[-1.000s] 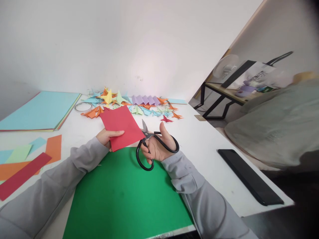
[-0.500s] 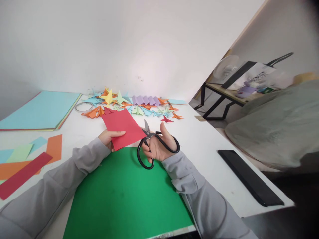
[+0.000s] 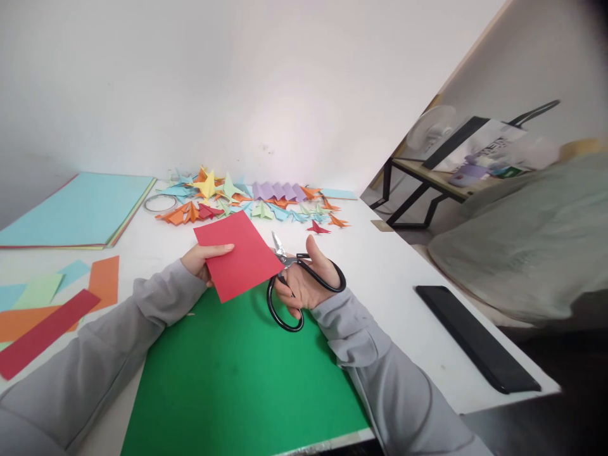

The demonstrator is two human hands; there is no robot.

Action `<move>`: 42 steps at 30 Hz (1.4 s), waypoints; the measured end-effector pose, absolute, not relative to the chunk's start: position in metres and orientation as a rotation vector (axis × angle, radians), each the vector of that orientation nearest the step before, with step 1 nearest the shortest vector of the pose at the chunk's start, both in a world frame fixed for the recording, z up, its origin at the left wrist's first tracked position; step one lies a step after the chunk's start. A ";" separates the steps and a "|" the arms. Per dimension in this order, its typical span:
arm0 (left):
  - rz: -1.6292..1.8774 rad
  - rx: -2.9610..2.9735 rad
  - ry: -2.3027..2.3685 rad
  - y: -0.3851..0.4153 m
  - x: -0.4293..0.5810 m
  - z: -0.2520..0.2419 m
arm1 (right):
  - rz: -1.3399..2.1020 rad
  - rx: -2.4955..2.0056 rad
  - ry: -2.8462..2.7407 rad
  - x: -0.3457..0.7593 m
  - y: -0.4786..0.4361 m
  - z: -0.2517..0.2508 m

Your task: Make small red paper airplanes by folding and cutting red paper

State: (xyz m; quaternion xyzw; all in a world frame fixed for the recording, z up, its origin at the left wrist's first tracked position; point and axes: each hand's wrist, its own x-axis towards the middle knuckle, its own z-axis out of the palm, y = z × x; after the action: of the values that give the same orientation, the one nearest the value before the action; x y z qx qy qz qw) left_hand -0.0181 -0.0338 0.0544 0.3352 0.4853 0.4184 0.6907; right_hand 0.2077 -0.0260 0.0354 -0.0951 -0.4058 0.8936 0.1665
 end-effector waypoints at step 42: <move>0.812 0.996 0.987 -0.027 -0.026 0.035 | 2.573 -0.210 -1.128 0.206 -0.027 0.035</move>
State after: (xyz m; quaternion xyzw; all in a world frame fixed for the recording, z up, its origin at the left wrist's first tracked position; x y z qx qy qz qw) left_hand -0.0263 -0.0271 0.0350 0.4453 0.4412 0.3631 0.6894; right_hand 0.2062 -0.0268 0.0346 -0.0736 -0.3952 0.9013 0.1613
